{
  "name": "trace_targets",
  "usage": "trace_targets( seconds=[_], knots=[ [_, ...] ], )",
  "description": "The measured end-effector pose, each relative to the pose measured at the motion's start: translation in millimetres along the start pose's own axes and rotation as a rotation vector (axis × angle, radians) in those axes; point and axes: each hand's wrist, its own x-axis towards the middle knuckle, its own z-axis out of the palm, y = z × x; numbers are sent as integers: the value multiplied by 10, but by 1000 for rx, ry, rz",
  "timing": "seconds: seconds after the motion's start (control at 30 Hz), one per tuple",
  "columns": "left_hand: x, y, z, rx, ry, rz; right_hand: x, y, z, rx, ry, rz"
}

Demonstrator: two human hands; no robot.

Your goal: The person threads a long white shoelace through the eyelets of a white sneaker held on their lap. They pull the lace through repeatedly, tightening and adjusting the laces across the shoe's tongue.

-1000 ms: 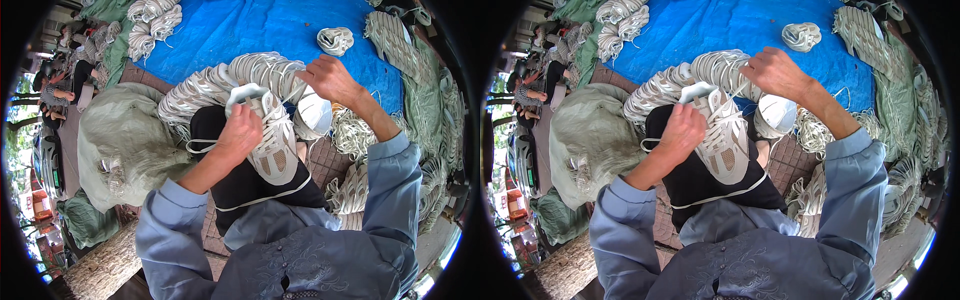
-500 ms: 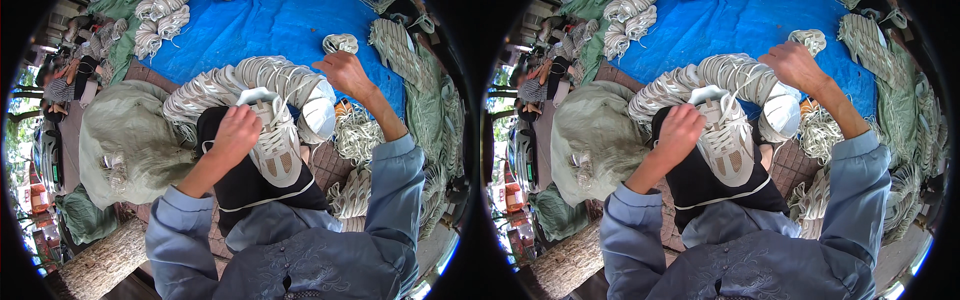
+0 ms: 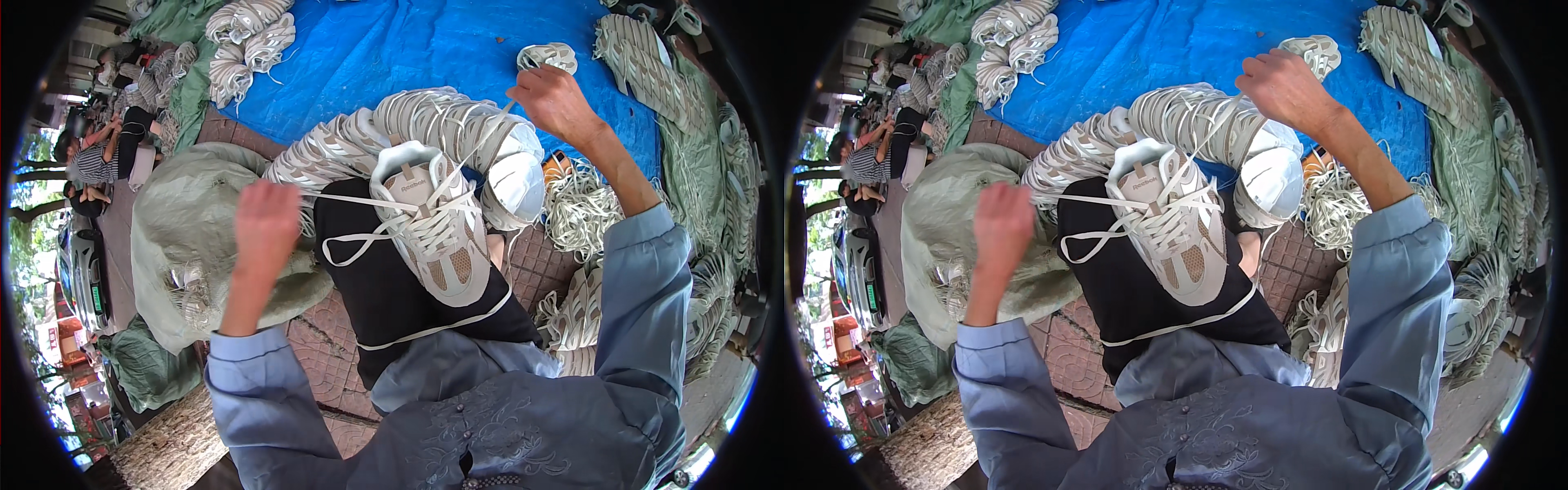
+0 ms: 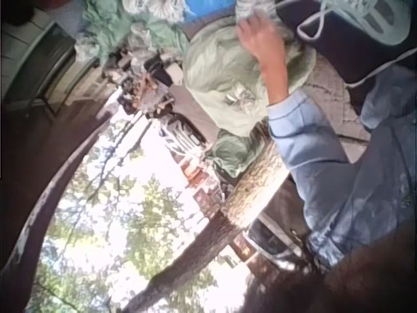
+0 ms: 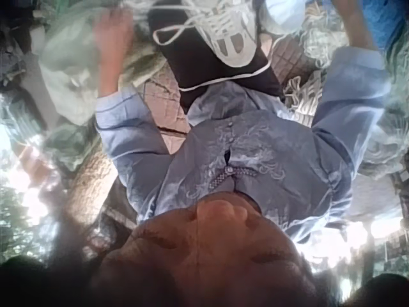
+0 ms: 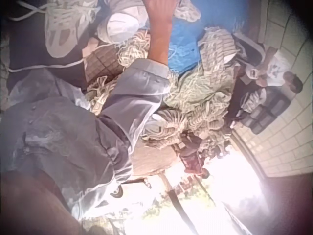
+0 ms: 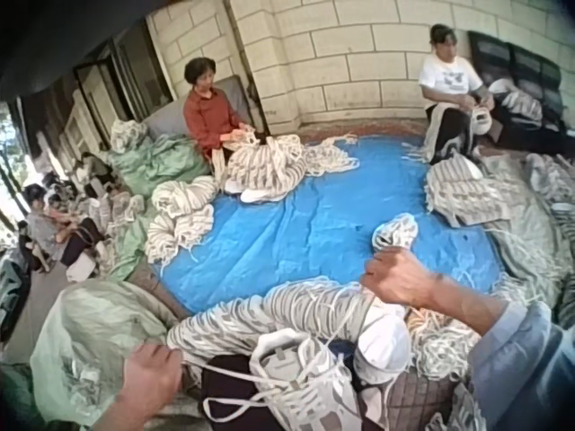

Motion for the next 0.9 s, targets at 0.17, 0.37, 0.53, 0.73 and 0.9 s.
trace_targets(
  seconds=[0.17,0.37,0.53,0.73,0.9],
  knots=[
    [-1216,-1180,-343,157,-70,-581,198,60,-76,-26,108,-48],
    [-1928,-1378,-484,-2,-186,-794,233,167,-105,-46,67,-69],
    [-1919,-1254,-301,-43,-149,-832,170,378,-297,-128,-81,23],
    [-2154,-1680,-567,147,-154,-980,-15,720,-218,-136,-111,104],
    [-2288,-1807,-605,93,-155,-1058,-11,769,-140,-129,-120,103]
  ],
)
